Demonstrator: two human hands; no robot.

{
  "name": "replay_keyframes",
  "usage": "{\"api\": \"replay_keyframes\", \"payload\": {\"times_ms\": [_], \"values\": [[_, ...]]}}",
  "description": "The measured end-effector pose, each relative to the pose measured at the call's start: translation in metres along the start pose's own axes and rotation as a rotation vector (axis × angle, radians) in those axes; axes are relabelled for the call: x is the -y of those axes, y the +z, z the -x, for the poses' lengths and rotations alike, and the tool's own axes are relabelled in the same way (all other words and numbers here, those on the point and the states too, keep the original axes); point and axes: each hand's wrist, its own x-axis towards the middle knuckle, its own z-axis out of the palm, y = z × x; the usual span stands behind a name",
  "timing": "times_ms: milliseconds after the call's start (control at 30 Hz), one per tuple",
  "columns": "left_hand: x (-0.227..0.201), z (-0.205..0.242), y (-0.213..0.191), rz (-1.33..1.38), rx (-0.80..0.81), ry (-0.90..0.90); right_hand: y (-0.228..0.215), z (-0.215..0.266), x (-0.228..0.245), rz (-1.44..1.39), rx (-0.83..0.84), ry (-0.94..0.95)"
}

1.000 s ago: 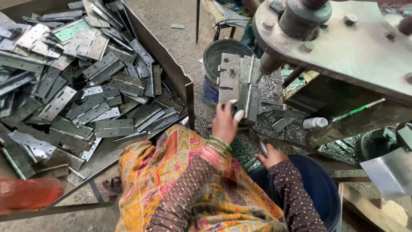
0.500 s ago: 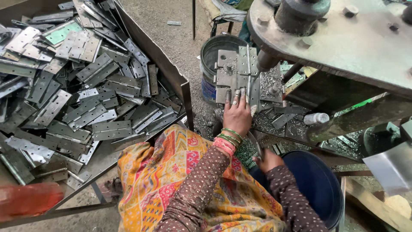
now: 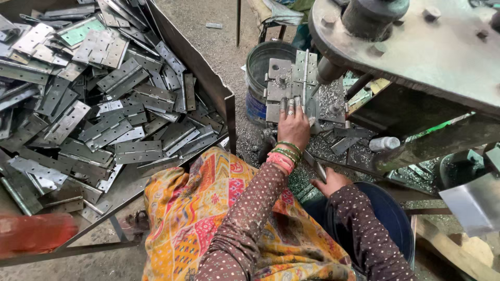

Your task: The person repeatedly picks metal hinge plates from a bin, places them into a jig on a punch press, and operates the lever to punch holes. The finished pieces are dropped into a bin below.

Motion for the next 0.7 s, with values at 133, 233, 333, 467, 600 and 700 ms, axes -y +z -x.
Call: {"api": "replay_keyframes", "payload": {"times_ms": [133, 233, 333, 467, 600, 700], "values": [[0.002, -0.016, 0.006, 0.028, 0.034, 0.004, 0.047, -0.005, -0.011, -0.092, -0.13, 0.002], [0.003, 0.0, 0.005, 0.021, -0.096, 0.009, 0.098, -0.011, -0.016, -0.115, -0.233, -0.023], [0.001, 0.024, -0.003, 0.055, 0.053, 0.02, 0.121, -0.003, -0.018, -0.149, -0.126, 0.052], [0.004, 0.014, -0.025, 0.024, -0.075, 0.012, 0.052, -0.018, -0.018, -0.118, -0.075, -0.014], [0.004, 0.004, -0.022, 0.039, -0.004, 0.004, 0.006, -0.011, -0.012, -0.027, -0.011, -0.026], [0.003, -0.016, -0.016, 0.076, 0.047, -0.024, 0.013, -0.01, -0.006, -0.015, -0.005, 0.042]]}}
